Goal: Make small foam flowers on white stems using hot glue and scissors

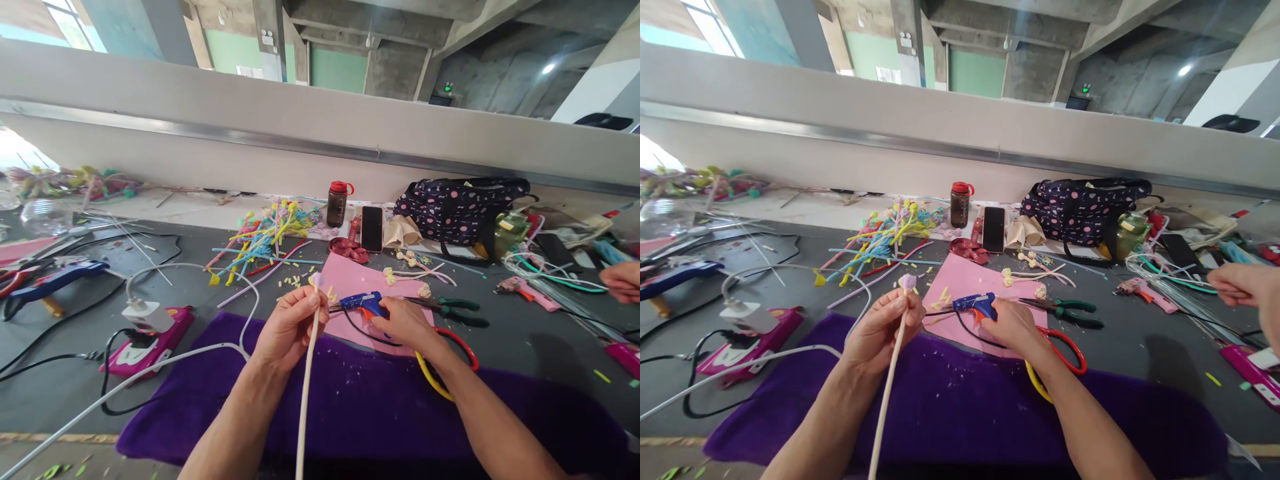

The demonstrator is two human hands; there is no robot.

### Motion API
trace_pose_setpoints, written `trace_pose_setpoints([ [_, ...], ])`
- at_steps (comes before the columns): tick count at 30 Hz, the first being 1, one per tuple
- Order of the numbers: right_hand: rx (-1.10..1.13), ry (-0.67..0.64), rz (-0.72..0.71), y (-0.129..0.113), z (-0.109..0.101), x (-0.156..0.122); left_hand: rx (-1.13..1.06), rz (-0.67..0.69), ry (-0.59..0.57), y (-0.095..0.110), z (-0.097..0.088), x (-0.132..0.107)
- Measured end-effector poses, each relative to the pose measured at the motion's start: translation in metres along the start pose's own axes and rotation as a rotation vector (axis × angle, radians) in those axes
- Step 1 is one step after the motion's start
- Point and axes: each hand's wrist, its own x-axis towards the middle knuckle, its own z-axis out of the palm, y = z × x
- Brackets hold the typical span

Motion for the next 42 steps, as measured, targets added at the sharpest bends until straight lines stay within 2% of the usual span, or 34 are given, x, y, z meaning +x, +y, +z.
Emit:
trace_pose_setpoints([
  [9, 0.459, -0.056, 0.091, 0.021, -0.017, 0.0, -0.007, -0.02, -0.004, -0.004, 0.001, 0.001],
  [15, 0.754, -0.057, 0.104, 0.014, -0.018, -0.005, 0.002, -0.055, 0.045, -0.006, 0.002, 0.004],
  [20, 1.106, 0.078, 0.049, 0.005, -0.02, -0.011, -0.001, -0.051, 0.065, -0.008, 0.0, 0.006],
  [25, 1.354, 0.051, 0.061, 0.007, -0.014, -0.014, 0.0, -0.096, 0.051, -0.012, 0.001, 0.009],
  [28, 1.346, 0.073, 0.038, 0.005, -0.015, -0.019, 0.005, -0.152, 0.05, -0.014, 0.003, 0.009],
  [34, 1.176, -0.063, -0.119, -0.002, -0.021, -0.037, -0.005, -0.195, 0.083, -0.017, 0.003, 0.01],
  [39, 0.944, 0.055, -0.206, -0.002, -0.024, -0.042, 0.045, -0.188, 0.077, -0.02, 0.001, 0.011],
  [42, 0.817, 0.072, -0.208, -0.004, -0.027, -0.049, 0.069, -0.175, 0.073, -0.021, 0.001, 0.011],
])
